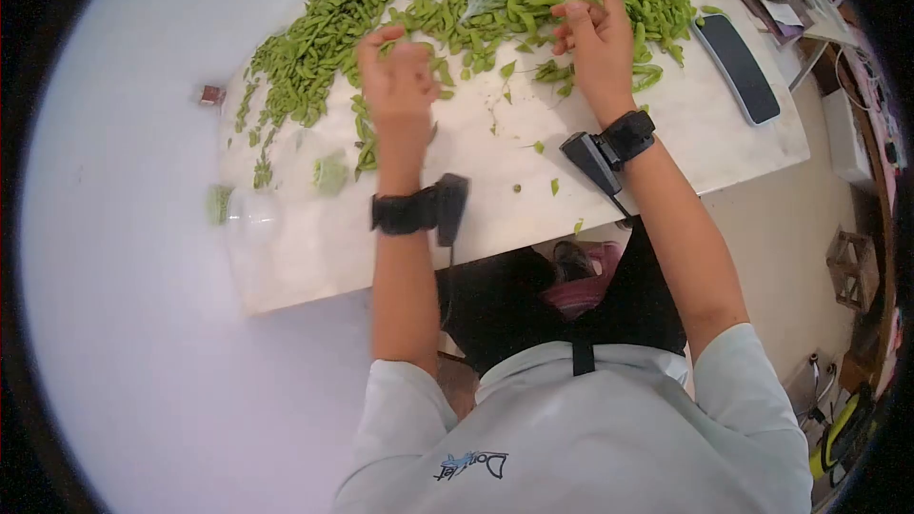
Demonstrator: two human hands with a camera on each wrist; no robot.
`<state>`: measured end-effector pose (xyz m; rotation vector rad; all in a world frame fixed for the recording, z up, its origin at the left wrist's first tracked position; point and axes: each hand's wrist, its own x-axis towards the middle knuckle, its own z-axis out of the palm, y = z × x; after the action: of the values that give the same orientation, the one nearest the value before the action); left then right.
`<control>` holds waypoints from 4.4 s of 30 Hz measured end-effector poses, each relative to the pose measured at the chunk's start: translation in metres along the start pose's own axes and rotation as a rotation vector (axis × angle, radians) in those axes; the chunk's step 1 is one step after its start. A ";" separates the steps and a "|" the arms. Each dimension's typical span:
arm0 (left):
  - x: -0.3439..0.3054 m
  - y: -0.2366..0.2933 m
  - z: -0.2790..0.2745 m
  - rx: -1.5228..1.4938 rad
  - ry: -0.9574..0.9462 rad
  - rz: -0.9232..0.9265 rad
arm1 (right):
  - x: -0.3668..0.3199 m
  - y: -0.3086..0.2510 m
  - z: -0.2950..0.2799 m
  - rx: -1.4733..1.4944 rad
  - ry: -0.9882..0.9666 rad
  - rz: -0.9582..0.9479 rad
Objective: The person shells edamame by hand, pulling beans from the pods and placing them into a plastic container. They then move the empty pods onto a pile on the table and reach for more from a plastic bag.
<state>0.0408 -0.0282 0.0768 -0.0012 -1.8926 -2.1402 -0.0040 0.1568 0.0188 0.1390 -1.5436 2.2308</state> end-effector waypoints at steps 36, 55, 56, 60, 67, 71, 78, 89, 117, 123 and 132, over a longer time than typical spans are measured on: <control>0.095 -0.047 -0.060 1.661 -0.036 0.091 | -0.002 0.011 -0.004 -0.110 -0.254 0.134; 0.088 -0.052 -0.061 1.677 -0.082 0.320 | -0.006 0.009 -0.004 -0.126 -0.273 0.137; 0.086 -0.051 -0.062 1.662 -0.094 0.373 | -0.006 0.008 -0.004 -0.128 -0.278 0.122; 0.080 -0.045 -0.059 1.614 -0.142 0.404 | -0.006 0.009 -0.005 -0.176 -0.301 0.143; 0.069 -0.041 -0.070 1.708 -0.156 0.592 | -0.007 0.011 -0.004 -0.232 -0.341 0.157; 0.067 -0.030 -0.082 1.530 0.004 0.484 | -0.006 0.010 -0.004 -0.265 -0.355 0.167; 0.048 0.002 -0.060 0.706 -0.037 0.385 | -0.010 0.013 -0.003 -0.210 -0.386 0.093; 0.032 -0.040 0.021 0.300 -0.318 0.268 | -0.007 0.007 -0.005 -0.101 -0.459 0.137; 0.021 -0.073 0.018 -0.011 -0.432 0.163 | -0.009 -0.004 -0.006 -0.031 -0.619 0.320; 0.013 -0.056 0.024 0.130 -0.332 0.246 | -0.009 -0.006 -0.005 0.213 -0.664 0.498; 0.006 -0.049 0.028 0.198 -0.289 0.318 | -0.012 -0.003 -0.008 0.339 -0.645 0.587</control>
<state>0.0196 0.0023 0.0339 -0.5602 -2.0863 -1.8102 0.0087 0.1612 0.0147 0.6304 -1.6326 3.1282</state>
